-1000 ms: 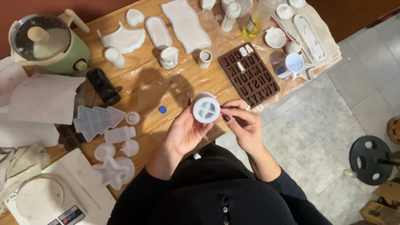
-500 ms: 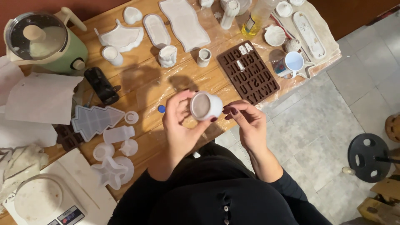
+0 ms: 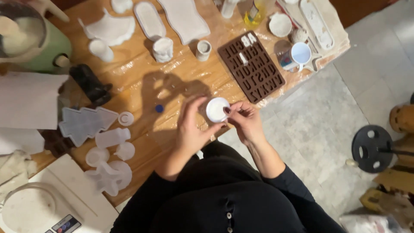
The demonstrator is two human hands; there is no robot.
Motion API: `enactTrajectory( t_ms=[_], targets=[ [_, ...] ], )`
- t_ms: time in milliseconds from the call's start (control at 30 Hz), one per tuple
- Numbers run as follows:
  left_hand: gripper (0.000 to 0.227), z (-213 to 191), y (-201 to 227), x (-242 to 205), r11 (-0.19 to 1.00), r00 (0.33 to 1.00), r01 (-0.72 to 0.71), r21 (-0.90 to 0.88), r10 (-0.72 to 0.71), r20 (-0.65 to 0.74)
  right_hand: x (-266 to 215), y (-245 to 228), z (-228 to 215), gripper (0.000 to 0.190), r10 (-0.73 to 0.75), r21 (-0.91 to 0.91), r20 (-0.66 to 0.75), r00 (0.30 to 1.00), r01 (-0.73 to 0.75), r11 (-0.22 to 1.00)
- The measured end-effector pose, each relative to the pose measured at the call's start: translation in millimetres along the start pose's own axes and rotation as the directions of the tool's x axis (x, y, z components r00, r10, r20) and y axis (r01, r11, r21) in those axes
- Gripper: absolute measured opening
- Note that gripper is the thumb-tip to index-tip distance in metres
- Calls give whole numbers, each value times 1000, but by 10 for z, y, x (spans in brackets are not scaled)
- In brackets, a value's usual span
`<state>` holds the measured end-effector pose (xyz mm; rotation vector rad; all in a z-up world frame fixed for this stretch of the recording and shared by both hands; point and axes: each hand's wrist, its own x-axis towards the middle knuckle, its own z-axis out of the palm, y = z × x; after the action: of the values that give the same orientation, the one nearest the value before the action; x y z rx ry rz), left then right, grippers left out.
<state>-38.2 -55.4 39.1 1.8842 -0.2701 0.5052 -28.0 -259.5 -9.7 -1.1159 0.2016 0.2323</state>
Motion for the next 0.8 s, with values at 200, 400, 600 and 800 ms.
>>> enactTrajectory(
  t_ms=[200, 400, 600, 800],
  targets=[
    [15, 495, -1316, -414, 636, 750, 632, -443, -646, 143, 496, 464, -599, 6, -7, -154, -130, 991, -13, 988],
    [15, 794, -1857, -680, 822, 800, 548, 155, -569, 192, 854, 1066, -960, 13, 36, -345, -130, 991, -79, 935],
    [15, 1105, -2203, -1136, 522, 589, 806, -280, -656, 472, 794, 1019, -890, 16, 26, -489, -181, 983, -113, 865],
    [16, 1256, -2035, -1112, 569, 575, 803, -177, -664, 478, 711, 1004, -891, 15, 78, -503, -175, 981, -157, 850]
  ],
)
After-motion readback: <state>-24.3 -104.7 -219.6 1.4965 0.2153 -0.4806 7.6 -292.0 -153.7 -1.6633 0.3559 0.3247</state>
